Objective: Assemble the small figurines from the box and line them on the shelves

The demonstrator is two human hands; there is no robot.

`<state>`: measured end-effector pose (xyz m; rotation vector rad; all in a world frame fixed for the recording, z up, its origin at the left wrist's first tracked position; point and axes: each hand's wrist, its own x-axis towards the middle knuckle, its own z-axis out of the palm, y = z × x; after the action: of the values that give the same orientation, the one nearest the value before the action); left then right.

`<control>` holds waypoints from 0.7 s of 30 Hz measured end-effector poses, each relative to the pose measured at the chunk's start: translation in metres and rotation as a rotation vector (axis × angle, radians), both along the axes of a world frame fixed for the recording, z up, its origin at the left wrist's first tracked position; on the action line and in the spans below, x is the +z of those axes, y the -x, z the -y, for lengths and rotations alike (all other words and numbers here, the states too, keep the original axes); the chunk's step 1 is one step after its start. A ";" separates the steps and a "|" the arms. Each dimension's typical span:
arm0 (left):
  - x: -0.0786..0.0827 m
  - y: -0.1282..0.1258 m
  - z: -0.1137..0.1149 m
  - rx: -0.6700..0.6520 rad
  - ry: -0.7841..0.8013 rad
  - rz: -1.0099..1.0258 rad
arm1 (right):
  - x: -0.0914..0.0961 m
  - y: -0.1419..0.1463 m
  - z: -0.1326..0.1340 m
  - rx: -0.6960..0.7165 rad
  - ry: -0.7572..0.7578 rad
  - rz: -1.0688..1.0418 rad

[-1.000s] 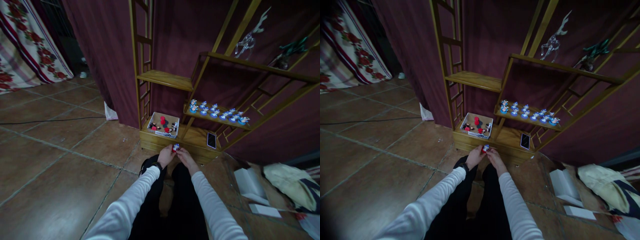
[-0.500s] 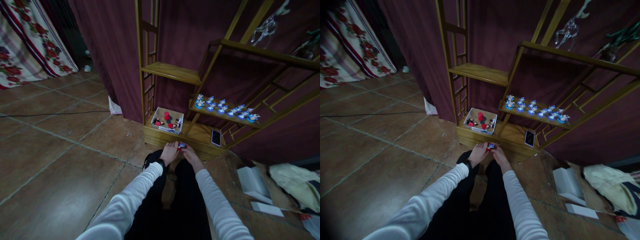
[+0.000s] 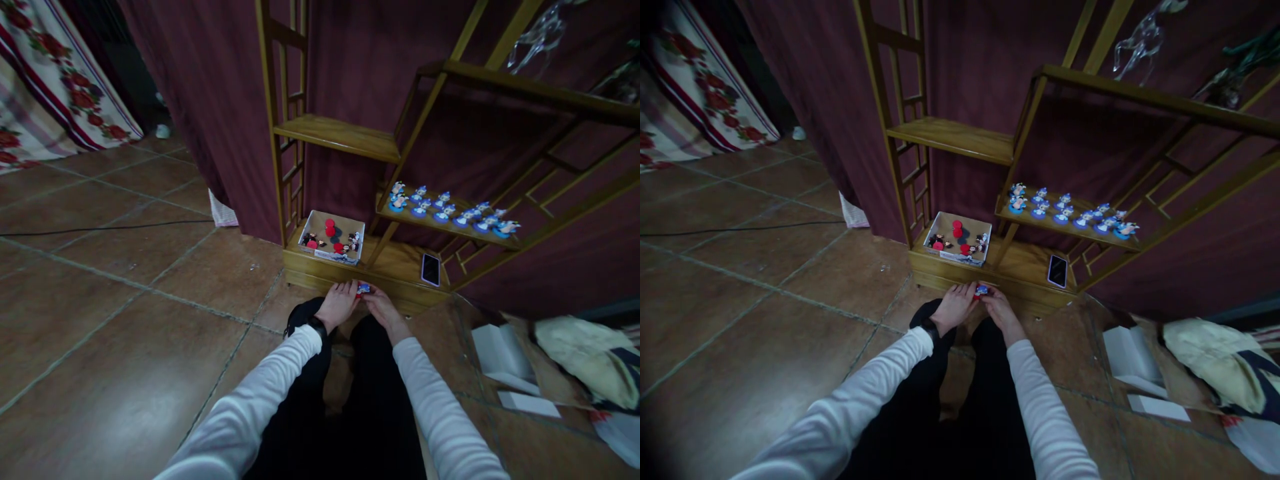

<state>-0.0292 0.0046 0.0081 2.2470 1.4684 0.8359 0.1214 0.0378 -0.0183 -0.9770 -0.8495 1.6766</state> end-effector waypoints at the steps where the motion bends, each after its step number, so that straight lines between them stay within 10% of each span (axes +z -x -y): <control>1: 0.000 0.000 -0.001 0.002 0.001 -0.005 | 0.000 0.001 0.000 0.000 0.000 -0.007; 21: -0.011 0.001 -0.032 0.101 0.343 0.309 | 0.006 0.005 -0.003 -0.015 -0.009 -0.087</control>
<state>-0.0307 0.0363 -0.0026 1.7236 1.4585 0.8426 0.1163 0.0412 -0.0120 -0.8951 -0.7894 1.6884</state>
